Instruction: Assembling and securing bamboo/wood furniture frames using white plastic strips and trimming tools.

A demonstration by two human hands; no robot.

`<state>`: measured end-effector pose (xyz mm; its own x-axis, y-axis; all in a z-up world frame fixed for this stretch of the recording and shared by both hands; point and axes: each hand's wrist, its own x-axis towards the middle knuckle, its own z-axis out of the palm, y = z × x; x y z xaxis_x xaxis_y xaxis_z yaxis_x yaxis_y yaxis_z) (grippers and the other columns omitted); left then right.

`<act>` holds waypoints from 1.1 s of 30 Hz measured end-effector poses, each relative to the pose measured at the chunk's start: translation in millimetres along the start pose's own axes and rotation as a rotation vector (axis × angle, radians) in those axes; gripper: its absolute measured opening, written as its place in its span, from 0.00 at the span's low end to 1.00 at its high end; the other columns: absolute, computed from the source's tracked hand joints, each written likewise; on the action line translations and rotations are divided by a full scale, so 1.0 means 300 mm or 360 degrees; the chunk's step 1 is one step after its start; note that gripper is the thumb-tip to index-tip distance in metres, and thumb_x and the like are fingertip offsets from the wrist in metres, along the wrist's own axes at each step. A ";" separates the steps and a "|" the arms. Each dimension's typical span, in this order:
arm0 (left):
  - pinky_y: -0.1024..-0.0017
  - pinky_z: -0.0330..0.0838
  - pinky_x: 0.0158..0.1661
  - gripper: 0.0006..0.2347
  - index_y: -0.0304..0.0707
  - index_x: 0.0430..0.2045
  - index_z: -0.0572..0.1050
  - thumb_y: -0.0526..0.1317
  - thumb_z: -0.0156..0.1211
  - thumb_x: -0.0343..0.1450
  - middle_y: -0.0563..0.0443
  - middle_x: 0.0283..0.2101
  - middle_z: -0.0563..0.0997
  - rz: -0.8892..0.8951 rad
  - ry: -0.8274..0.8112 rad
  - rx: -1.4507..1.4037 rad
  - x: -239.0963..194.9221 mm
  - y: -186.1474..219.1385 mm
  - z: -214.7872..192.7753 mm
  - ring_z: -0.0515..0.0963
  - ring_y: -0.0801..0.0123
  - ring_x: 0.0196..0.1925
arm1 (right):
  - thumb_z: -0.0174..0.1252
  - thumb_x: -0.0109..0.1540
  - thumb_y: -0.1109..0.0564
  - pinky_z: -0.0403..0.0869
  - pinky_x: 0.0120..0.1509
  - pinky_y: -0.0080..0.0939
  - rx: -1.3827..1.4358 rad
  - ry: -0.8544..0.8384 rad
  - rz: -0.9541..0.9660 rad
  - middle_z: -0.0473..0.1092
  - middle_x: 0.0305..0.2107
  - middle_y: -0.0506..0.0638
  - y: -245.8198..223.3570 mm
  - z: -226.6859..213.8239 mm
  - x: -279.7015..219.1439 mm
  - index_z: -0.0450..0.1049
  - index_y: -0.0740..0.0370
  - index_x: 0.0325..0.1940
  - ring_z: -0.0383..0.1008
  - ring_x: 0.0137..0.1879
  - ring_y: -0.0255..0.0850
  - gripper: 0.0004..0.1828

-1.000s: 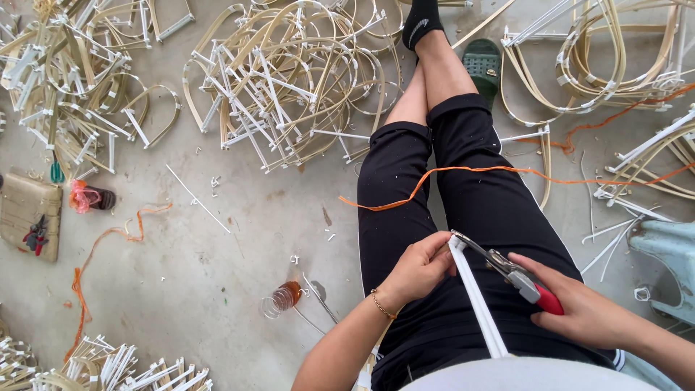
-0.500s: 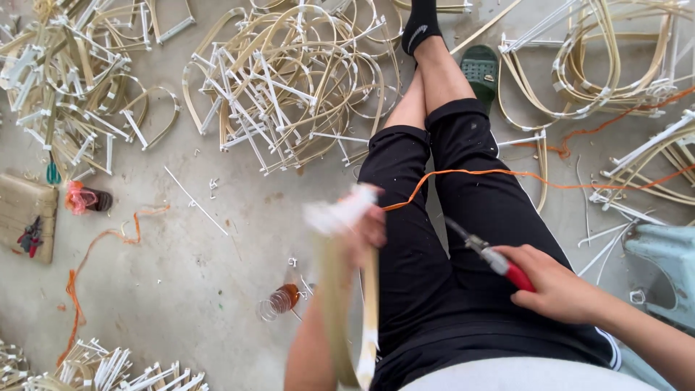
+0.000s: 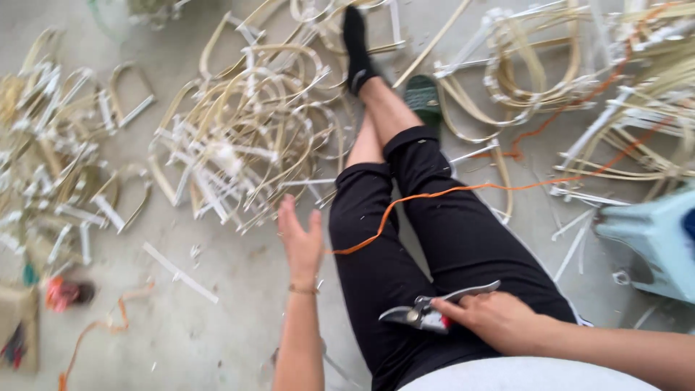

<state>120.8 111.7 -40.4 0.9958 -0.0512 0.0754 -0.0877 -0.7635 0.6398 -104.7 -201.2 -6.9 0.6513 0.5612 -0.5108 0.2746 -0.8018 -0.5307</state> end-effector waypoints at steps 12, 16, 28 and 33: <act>0.39 0.51 0.65 0.23 0.49 0.58 0.72 0.54 0.57 0.69 0.47 0.67 0.69 0.0444 -0.0370 0.1152 -0.124 0.176 0.279 0.62 0.51 0.71 | 0.59 0.64 0.53 0.75 0.62 0.41 0.1785 0.0753 0.0280 0.79 0.48 0.49 0.819 -0.067 0.055 0.74 0.58 0.59 0.78 0.56 0.38 0.19; 0.40 0.52 0.65 0.22 0.49 0.56 0.74 0.53 0.57 0.69 0.48 0.66 0.70 0.0405 -0.0323 0.1173 -0.114 0.194 0.290 0.64 0.52 0.70 | 0.59 0.63 0.51 0.72 0.62 0.49 0.0934 0.1203 0.1319 0.74 0.56 0.55 1.473 0.008 0.023 0.68 0.53 0.70 0.75 0.58 0.49 0.30; 0.41 0.53 0.65 0.20 0.47 0.53 0.76 0.52 0.59 0.68 0.49 0.63 0.72 0.0335 -0.0289 0.1138 -0.104 0.241 0.303 0.66 0.53 0.68 | 0.60 0.60 0.41 0.64 0.71 0.61 -0.0605 0.0957 0.1188 0.73 0.56 0.50 1.255 -0.196 0.043 0.76 0.50 0.48 0.70 0.67 0.47 0.17; 0.40 0.53 0.65 0.20 0.46 0.53 0.76 0.52 0.59 0.69 0.47 0.63 0.72 0.0372 -0.0251 0.1060 -0.113 0.218 0.298 0.66 0.51 0.68 | 0.62 0.69 0.42 0.73 0.40 0.50 0.0129 0.1447 0.0807 0.73 0.28 0.52 0.983 -0.409 -0.023 0.71 0.60 0.43 0.74 0.33 0.47 0.19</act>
<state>83.6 6.1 -69.5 0.9491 -0.3149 0.0100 -0.3150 -0.9490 0.0147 58.6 -466.7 -76.9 0.9730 -0.2307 -0.0023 -0.2062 -0.8650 -0.4573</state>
